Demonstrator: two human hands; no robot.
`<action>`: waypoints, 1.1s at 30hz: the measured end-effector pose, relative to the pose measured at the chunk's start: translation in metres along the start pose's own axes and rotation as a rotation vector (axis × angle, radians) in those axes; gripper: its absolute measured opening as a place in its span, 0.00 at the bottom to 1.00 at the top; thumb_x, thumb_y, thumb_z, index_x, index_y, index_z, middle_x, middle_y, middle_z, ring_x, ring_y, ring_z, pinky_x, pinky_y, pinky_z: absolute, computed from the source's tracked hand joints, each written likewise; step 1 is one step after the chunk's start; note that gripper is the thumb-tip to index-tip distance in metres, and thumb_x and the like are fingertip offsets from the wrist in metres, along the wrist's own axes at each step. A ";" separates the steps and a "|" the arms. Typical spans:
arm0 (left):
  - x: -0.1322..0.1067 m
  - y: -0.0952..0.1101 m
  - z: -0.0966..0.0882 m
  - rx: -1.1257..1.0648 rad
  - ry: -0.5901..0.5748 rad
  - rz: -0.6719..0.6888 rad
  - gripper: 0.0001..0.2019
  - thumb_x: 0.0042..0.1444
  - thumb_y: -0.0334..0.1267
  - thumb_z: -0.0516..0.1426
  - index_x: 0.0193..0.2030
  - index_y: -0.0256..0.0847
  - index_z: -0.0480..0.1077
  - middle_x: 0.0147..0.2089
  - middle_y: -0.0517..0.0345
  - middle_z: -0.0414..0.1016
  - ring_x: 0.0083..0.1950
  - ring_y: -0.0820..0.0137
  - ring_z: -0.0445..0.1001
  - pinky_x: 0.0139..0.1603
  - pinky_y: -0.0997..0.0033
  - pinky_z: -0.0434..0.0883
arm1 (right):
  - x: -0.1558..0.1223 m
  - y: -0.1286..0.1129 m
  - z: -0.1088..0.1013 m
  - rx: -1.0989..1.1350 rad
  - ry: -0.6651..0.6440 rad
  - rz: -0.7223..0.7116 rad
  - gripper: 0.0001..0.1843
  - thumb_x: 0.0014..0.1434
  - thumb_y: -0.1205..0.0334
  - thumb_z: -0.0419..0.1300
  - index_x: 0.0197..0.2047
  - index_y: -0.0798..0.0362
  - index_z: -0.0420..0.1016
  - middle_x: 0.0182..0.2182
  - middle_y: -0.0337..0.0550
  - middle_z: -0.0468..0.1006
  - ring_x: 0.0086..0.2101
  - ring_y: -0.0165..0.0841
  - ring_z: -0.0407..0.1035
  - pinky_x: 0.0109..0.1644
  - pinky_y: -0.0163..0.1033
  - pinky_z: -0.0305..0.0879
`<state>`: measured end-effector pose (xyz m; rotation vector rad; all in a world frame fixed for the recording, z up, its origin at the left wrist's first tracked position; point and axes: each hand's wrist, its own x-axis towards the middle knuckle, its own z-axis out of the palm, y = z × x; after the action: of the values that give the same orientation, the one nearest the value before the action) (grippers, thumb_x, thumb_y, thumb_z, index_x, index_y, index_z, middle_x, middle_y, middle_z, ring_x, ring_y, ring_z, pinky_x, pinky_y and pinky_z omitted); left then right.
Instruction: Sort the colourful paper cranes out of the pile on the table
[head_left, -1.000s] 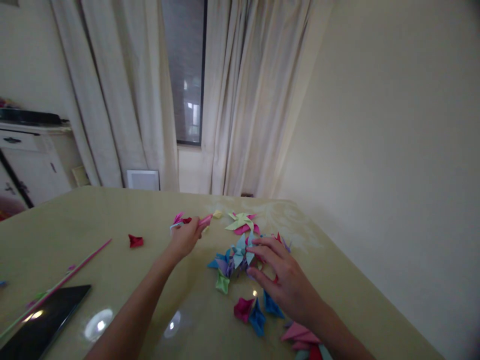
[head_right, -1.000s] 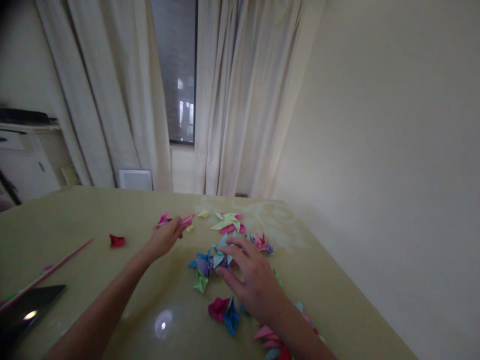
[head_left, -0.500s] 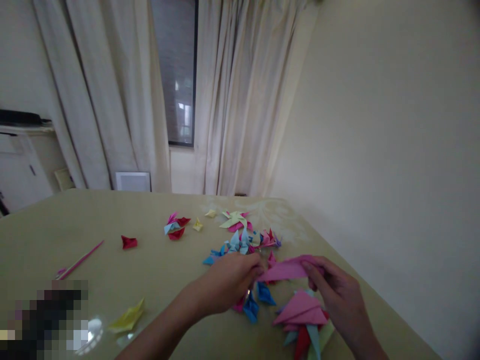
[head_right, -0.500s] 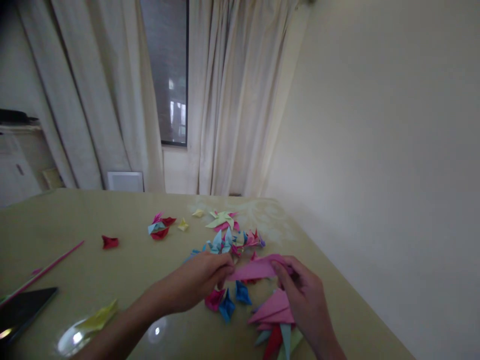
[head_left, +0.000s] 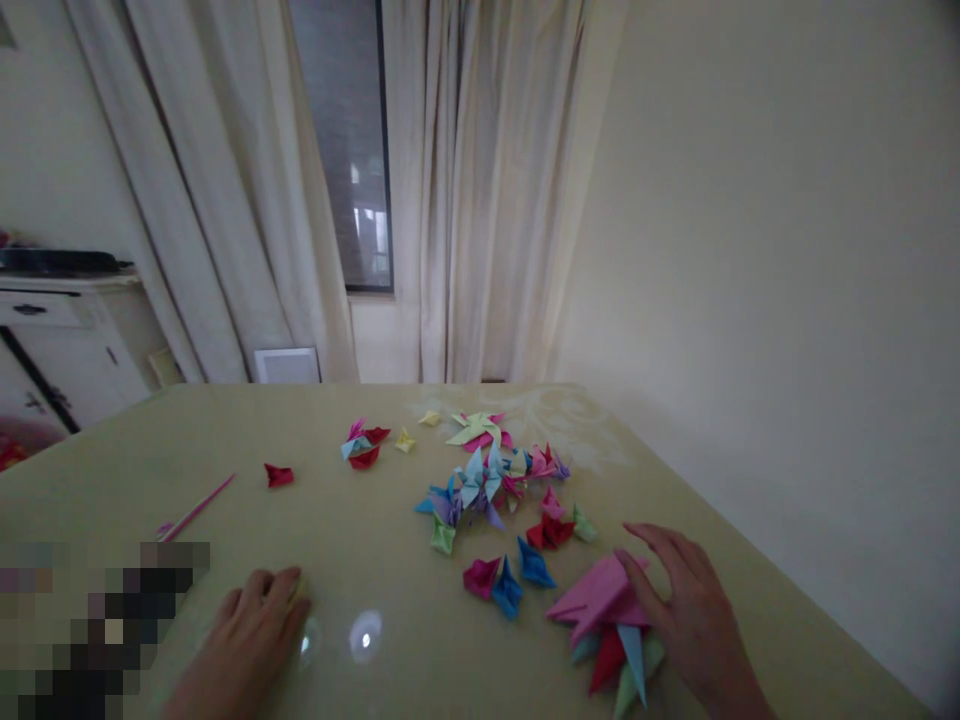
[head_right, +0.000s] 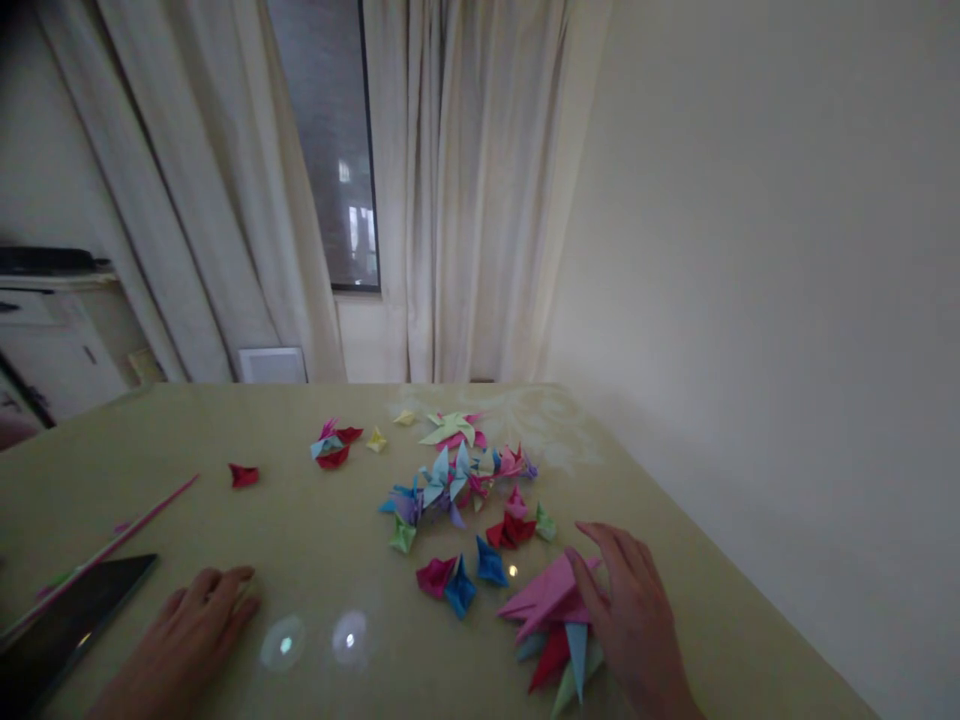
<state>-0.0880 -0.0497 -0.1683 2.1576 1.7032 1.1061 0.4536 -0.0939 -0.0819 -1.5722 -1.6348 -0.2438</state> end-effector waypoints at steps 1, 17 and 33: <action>0.000 0.005 -0.001 -0.001 0.008 -0.009 0.12 0.54 0.55 0.57 0.37 0.57 0.79 0.43 0.43 0.83 0.44 0.40 0.81 0.49 0.37 0.78 | 0.007 -0.013 0.003 0.029 -0.012 -0.043 0.21 0.69 0.44 0.60 0.53 0.49 0.81 0.48 0.53 0.82 0.50 0.48 0.76 0.57 0.56 0.74; 0.075 0.209 0.030 -0.353 -0.242 0.167 0.17 0.63 0.41 0.63 0.58 0.51 0.70 0.51 0.56 0.84 0.50 0.60 0.83 0.52 0.60 0.79 | 0.067 -0.152 0.050 0.590 -0.443 -0.324 0.04 0.69 0.68 0.64 0.42 0.51 0.81 0.38 0.41 0.81 0.40 0.33 0.76 0.47 0.36 0.69; 0.181 0.036 0.086 0.385 0.197 -0.312 0.49 0.60 0.63 0.57 0.79 0.36 0.49 0.81 0.29 0.45 0.79 0.36 0.47 0.73 0.32 0.52 | 0.122 -0.131 0.031 0.144 -0.965 -0.353 0.06 0.66 0.70 0.64 0.40 0.53 0.81 0.37 0.40 0.83 0.39 0.33 0.74 0.45 0.36 0.64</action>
<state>0.0065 0.1259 -0.1300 1.9219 2.4142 0.9957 0.3386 -0.0093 0.0316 -1.3398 -2.5901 0.5327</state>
